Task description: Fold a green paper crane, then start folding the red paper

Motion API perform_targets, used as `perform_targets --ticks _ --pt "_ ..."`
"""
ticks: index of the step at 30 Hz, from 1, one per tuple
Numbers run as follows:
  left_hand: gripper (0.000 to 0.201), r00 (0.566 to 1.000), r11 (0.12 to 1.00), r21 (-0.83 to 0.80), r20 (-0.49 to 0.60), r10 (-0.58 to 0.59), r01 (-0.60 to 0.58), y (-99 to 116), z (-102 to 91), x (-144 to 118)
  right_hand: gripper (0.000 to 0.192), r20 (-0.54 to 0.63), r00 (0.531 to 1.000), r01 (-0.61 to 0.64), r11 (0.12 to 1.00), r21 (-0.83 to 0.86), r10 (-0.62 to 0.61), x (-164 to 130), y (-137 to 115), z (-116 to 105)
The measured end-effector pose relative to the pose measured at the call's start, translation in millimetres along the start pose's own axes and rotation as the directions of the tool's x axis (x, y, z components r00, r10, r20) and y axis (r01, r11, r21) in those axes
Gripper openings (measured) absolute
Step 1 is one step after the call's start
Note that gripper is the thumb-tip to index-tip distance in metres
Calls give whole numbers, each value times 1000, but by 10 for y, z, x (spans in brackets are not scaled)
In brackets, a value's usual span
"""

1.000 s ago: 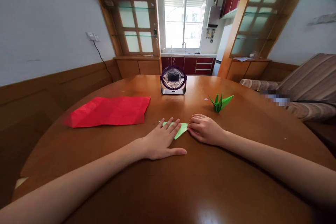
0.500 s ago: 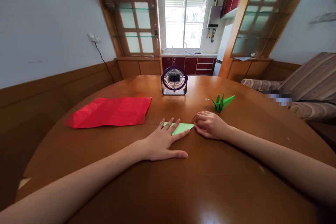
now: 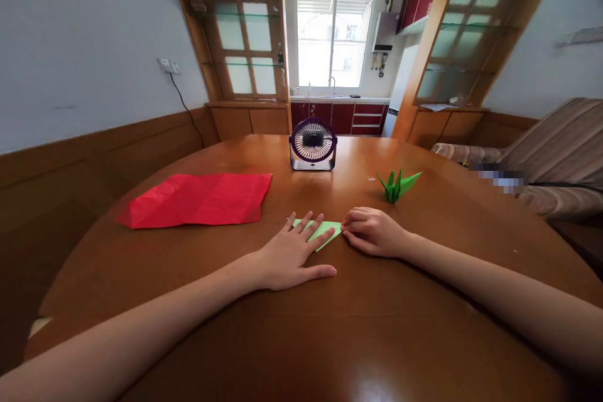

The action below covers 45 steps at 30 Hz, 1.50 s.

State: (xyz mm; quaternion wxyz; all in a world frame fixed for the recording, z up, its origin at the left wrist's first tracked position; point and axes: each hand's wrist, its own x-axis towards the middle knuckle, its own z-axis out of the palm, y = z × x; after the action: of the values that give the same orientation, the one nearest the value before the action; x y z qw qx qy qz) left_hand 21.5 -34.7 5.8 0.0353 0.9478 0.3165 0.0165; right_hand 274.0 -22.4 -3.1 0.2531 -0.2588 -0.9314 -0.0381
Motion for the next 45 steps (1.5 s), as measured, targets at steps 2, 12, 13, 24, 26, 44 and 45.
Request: perform_targets --ticks 2,12,13,24,26,44,45 --pt "83 1000 1000 7 -3 13 -13 -11 3 -6 24 4 1000 0 1000 -4 0 2 3 -4" --pt "82 994 994 -37 44 104 -102 -63 -70 -28 23 20 1000 -8 1000 18 7 3 6 -31" --pt "83 994 995 -40 43 97 -95 -74 -69 -36 23 20 1000 -8 1000 17 8 2 6 -32" --pt "87 994 993 68 -55 -91 94 -396 -35 -342 23 32 999 -20 999 38 19 13 -10 -37" --pt "87 992 990 85 -75 -105 111 -379 -33 -334 23 37 999 -31 999 27 30 27 -17 -33" --pt "80 997 986 -150 1 77 -76 -149 -66 -200 21 32 999 6 996 -94 -4 169 -102 59" --pt "80 997 986 -150 8 74 -72 -148 -75 -199 21 30 1000 10 996 -87 -7 168 -101 60"
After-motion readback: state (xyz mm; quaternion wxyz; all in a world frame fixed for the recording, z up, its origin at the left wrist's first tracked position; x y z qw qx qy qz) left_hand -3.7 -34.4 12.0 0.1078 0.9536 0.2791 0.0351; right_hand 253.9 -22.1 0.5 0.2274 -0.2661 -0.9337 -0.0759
